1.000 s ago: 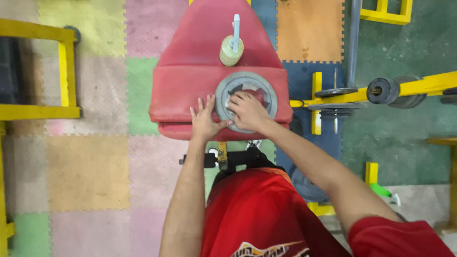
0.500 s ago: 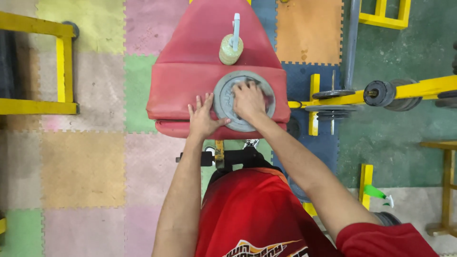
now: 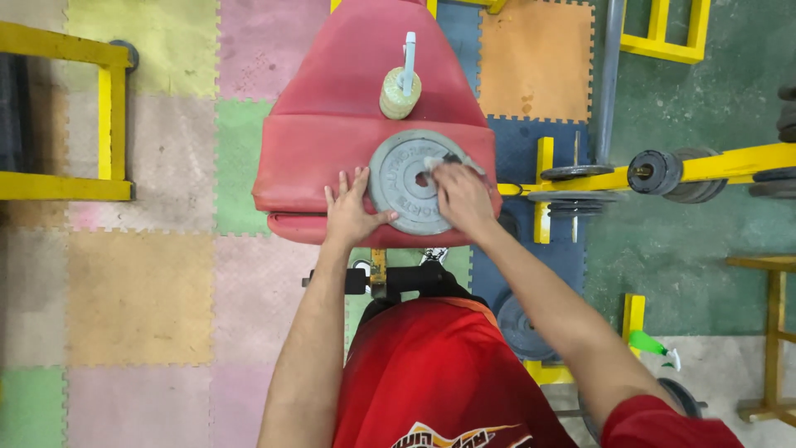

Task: The recorder removes weight plates from a rack, cleans them using a spray bottle and a cloth, and then returns them to the rack.

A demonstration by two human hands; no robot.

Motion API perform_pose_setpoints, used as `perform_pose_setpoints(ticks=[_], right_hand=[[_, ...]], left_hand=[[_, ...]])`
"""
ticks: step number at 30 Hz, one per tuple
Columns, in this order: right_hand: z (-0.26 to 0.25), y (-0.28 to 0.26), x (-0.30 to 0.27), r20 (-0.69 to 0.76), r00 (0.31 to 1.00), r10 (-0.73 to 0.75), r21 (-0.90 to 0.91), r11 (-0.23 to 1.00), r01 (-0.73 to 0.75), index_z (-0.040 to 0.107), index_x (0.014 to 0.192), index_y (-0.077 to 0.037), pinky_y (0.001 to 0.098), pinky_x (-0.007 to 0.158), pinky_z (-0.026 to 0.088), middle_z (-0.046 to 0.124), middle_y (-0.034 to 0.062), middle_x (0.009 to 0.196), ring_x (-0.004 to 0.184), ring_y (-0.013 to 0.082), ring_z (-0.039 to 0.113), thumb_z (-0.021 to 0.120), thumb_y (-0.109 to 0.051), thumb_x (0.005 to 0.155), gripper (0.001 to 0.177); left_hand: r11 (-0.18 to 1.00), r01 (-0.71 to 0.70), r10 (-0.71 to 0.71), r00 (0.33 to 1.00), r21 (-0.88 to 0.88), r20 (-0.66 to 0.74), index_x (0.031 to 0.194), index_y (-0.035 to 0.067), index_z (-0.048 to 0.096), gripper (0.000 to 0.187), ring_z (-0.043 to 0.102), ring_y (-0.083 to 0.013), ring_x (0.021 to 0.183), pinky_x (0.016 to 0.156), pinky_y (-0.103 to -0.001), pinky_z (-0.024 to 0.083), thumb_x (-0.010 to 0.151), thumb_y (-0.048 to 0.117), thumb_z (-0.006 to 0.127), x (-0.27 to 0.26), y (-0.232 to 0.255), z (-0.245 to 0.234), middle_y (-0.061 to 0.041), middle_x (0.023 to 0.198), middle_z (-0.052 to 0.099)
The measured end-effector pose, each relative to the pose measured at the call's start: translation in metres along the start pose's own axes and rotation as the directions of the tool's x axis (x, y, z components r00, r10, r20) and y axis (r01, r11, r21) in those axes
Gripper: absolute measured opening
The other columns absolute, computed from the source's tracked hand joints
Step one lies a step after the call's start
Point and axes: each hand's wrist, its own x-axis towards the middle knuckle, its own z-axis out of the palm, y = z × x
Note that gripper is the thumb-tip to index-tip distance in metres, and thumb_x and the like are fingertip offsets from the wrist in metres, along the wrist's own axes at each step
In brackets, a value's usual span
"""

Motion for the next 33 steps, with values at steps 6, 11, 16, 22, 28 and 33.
perform_pose_setpoints(ticks=[6, 11, 16, 22, 28, 33], right_hand=[[0.024, -0.002, 0.043, 0.105, 0.992, 0.066, 0.006, 0.998, -0.067, 0.074, 0.116, -0.005, 0.0428, 0.105, 0.051, 0.070, 0.0131, 0.116, 0.118, 0.0326, 0.064, 0.062, -0.007, 0.096, 0.023], [-0.004, -0.006, 0.020, 0.109, 0.992, 0.059, 0.037, 0.997, -0.063, 0.065, 0.130, -0.006, 0.0498, 0.108, 0.042, 0.062, 0.0172, 0.134, 0.129, 0.0369, 0.055, 0.062, -0.018, 0.097, 0.036], [0.003, -0.017, -0.023, 0.094, 0.981, 0.167, -0.132, 0.979, -0.154, 0.054, 0.141, -0.006, 0.0588, 0.116, 0.034, 0.051, 0.0199, 0.146, 0.139, 0.0425, 0.044, 0.057, -0.022, 0.097, 0.047], [0.012, 0.017, 0.004, 0.025, 0.982, 0.188, -0.108, 0.977, -0.184, 0.053, 0.147, -0.008, 0.0554, 0.116, 0.036, 0.048, 0.0269, 0.150, 0.139, 0.0474, 0.043, 0.055, -0.013, 0.100, 0.047], [0.044, 0.029, 0.067, -0.034, 0.971, 0.235, 0.024, 0.972, -0.234, 0.052, 0.146, -0.007, 0.0539, 0.118, 0.035, 0.051, 0.0251, 0.147, 0.138, 0.0467, 0.045, 0.061, -0.015, 0.101, 0.047], [0.057, 0.008, 0.074, 0.222, 0.937, -0.269, 0.133, 0.960, 0.245, 0.051, 0.147, -0.004, 0.0531, 0.120, 0.029, 0.050, 0.0187, 0.151, 0.146, 0.0428, 0.039, 0.061, -0.016, 0.099, 0.052]], left_hand=[[1.000, 0.001, 0.000, 1.000, 0.028, -0.021, 0.158, 0.010, 0.033, 0.124, 0.021, -0.0394, 0.154, 0.122, -0.063, 0.010, 0.060, 0.060, 0.091, 0.006, 0.004, 0.000, -0.014, 0.163, 0.037], [0.965, 0.190, -0.219, 0.962, 0.178, 0.161, 0.163, 0.017, 0.016, 0.142, 0.012, -0.0421, 0.157, 0.119, -0.075, 0.009, 0.051, 0.056, 0.094, 0.013, 0.060, -0.016, -0.005, 0.172, 0.018], [0.961, 0.193, -0.247, 0.924, 0.200, 0.293, 0.165, 0.020, -0.007, 0.167, -0.018, -0.0565, 0.152, 0.106, -0.087, -0.001, 0.041, 0.062, 0.097, 0.008, 0.071, -0.005, 0.000, 0.174, -0.014], [0.970, 0.222, -0.240, 0.942, 0.101, 0.233, 0.165, 0.023, -0.011, 0.174, -0.026, -0.0533, 0.150, 0.107, -0.086, -0.007, 0.034, 0.061, 0.098, 0.011, 0.065, 0.001, 0.001, 0.174, -0.015], [0.969, 0.233, -0.246, 0.940, 0.083, 0.235, 0.165, 0.025, -0.012, 0.175, -0.025, -0.0524, 0.152, 0.107, -0.086, -0.010, 0.034, 0.058, 0.100, 0.011, 0.067, -0.001, 0.000, 0.175, -0.015], [0.964, 0.259, -0.267, 0.925, 0.065, 0.270, 0.163, 0.026, -0.017, 0.179, -0.026, -0.0498, 0.152, 0.108, -0.085, -0.010, 0.031, 0.056, 0.100, 0.015, 0.068, 0.000, 0.005, 0.175, -0.015]])
